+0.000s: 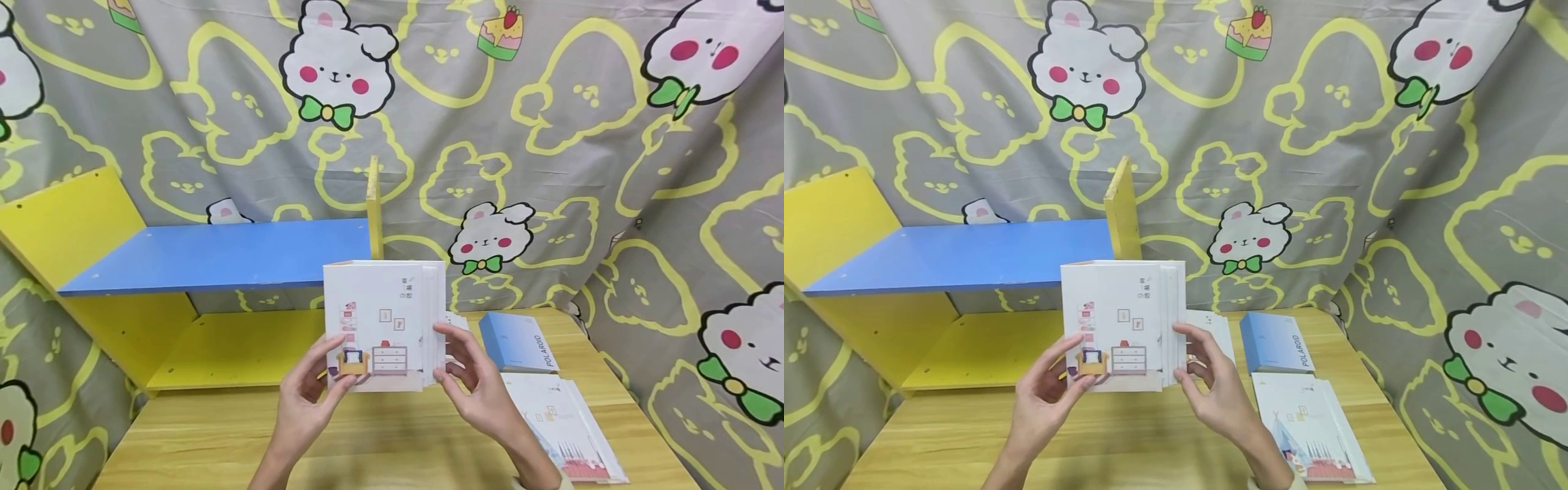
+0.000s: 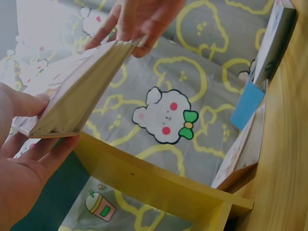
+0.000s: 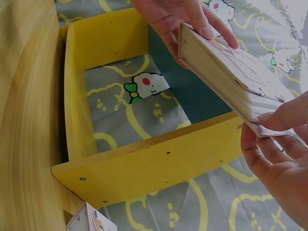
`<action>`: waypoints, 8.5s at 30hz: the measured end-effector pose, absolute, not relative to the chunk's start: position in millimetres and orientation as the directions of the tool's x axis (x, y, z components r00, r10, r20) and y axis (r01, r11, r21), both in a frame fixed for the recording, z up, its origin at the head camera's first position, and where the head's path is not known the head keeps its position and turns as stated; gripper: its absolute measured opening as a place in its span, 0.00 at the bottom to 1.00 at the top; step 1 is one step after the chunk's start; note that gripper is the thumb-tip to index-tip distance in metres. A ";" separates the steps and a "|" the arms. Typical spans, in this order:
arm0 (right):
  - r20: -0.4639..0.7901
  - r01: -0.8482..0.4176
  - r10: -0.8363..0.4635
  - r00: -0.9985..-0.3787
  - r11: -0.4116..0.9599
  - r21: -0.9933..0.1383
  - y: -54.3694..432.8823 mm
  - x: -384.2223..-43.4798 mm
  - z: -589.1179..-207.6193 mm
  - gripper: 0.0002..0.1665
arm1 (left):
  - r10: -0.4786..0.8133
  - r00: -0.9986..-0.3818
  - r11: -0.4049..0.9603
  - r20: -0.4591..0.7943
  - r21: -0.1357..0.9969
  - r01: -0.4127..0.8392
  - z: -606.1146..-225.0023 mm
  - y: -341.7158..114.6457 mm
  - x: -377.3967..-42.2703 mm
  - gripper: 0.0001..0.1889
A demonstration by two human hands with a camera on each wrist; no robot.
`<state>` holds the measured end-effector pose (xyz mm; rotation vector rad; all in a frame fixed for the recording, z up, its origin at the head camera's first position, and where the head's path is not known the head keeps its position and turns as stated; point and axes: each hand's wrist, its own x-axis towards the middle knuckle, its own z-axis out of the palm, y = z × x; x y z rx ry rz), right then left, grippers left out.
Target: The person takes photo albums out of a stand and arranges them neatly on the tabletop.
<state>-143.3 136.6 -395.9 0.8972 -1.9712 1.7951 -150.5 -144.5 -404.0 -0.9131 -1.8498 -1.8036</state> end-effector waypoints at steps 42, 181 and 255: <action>0.593 -0.607 -0.206 -0.778 0.008 -0.794 167.9 -136.3 -406.9 0.41 | 0.204 -0.752 -0.137 0.626 0.779 0.612 -414.1 -118.0 -157.3 0.33; 0.227 -0.258 -0.259 -0.939 0.096 -0.961 225.7 -115.2 -477.2 0.43 | 0.318 -0.937 -0.010 0.147 0.988 0.151 -483.8 -72.7 -142.2 0.33; 0.079 -0.165 -0.261 -0.962 0.327 -0.930 241.3 -101.7 -493.6 0.40 | 0.349 -0.935 -0.086 0.065 0.996 0.037 -524.0 -65.6 -127.3 0.31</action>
